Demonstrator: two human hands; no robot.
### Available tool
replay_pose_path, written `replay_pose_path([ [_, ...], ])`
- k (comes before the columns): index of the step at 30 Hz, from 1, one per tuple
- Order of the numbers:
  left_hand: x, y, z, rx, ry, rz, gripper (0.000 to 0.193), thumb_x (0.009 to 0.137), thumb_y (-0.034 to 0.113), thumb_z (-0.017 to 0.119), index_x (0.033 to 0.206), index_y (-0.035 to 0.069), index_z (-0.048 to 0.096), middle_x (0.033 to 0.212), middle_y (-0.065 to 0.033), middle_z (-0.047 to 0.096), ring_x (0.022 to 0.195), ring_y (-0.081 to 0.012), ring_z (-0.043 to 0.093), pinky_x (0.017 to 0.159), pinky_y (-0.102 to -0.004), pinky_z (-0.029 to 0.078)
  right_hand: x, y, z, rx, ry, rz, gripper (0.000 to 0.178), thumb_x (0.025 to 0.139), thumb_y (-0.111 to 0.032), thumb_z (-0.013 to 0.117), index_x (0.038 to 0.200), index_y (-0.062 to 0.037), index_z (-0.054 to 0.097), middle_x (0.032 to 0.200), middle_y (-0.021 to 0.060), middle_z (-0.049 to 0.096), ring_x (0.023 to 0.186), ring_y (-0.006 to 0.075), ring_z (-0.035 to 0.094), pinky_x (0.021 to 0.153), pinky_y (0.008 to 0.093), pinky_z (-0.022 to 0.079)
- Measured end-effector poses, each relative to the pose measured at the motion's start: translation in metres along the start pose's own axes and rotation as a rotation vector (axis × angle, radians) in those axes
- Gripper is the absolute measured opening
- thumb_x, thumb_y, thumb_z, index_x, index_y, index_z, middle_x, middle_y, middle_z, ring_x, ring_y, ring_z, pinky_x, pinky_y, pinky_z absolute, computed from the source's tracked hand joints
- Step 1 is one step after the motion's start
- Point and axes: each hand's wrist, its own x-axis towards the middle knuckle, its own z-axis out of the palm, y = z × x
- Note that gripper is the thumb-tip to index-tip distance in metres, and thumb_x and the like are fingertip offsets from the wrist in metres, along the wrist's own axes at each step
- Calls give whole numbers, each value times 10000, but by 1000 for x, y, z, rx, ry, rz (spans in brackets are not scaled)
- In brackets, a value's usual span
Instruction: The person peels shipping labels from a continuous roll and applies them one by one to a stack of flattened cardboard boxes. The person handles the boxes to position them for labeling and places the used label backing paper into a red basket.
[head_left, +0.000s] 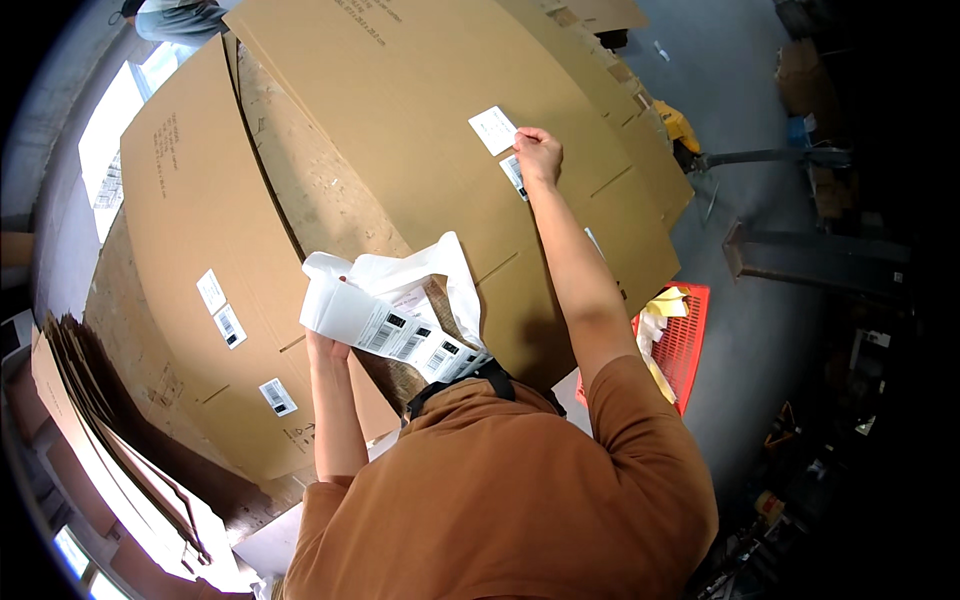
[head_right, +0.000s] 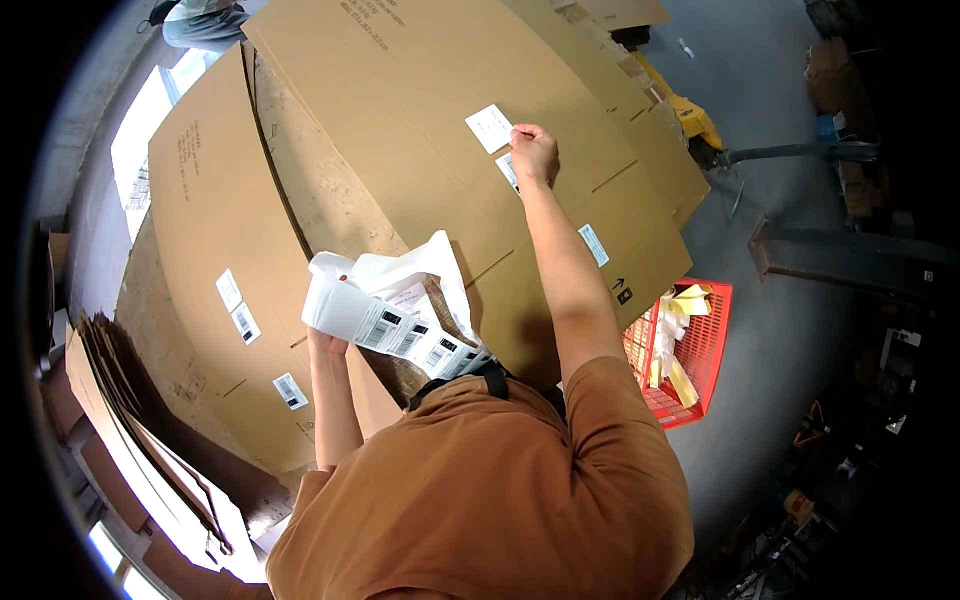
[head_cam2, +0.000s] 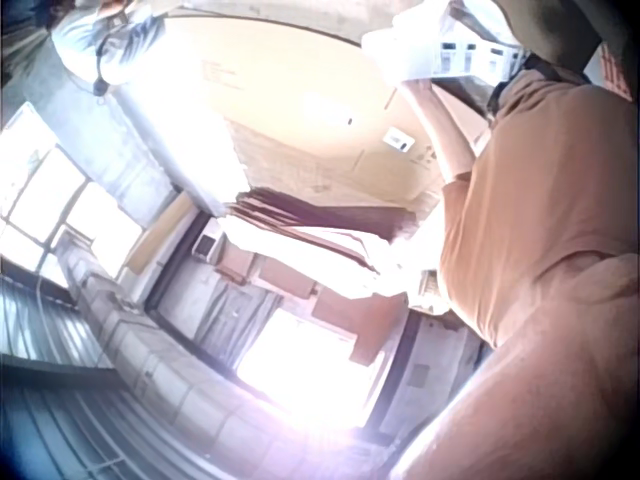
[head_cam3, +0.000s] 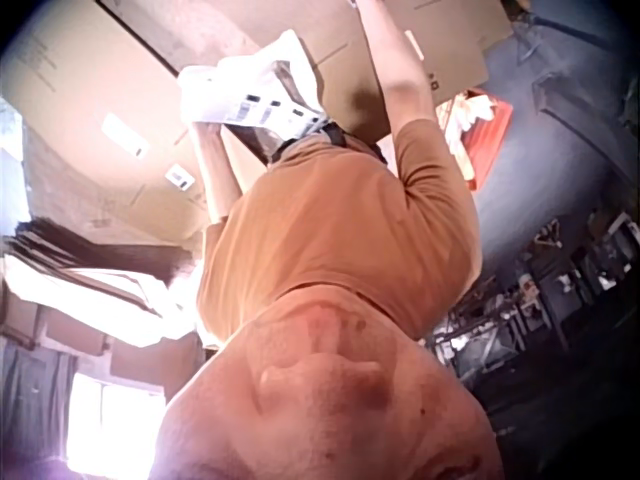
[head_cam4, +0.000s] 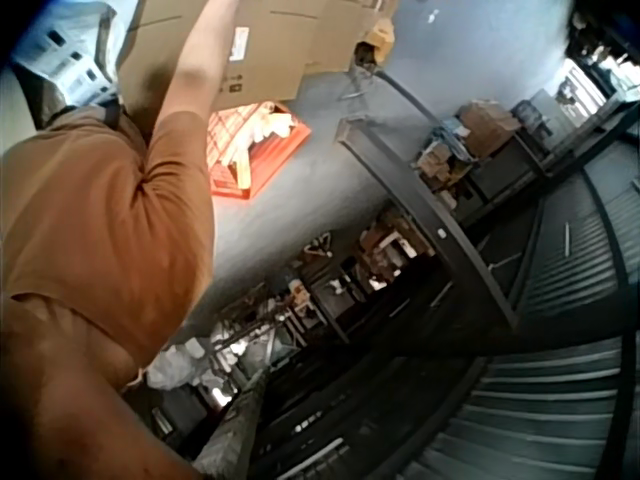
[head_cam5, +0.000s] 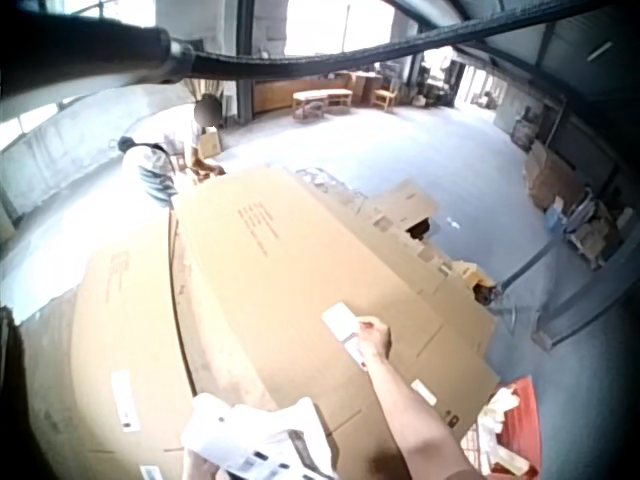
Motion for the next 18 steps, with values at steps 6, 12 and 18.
replay_pose_path([
  [6, 1, -5, 7, 2, 25, 11, 317, 919, 269, 545, 1096, 13, 598, 1001, -119, 653, 890, -238, 642, 748, -387, 553, -20, -23, 3, -486, -7, -203, 147, 833, -134, 634, 972, -96, 660, 923, 109, 642, 878, 217, 619, 748, 367, 492],
  [12, 8, -5, -13, -15, -12, 1, 386, 930, 281, 500, 1214, 22, 539, 1124, -165, 620, 978, -300, 616, 823, -453, 533, -30, -38, 9, -1004, -25, -407, 269, 862, -206, 598, 1096, -74, 580, 1315, 117, 434, 1200, 273, 419, 935, 469, 367],
  [18, 1, -3, -10, 5, -43, 13, 375, 928, 273, 507, 1205, 22, 544, 1088, -149, 634, 964, -279, 624, 804, -440, 542, -34, -15, 17, -1128, -299, -467, 742, 935, -543, 313, 1473, -66, 131, 1548, 103, 89, 1433, 233, 26, 1144, 480, 50],
])
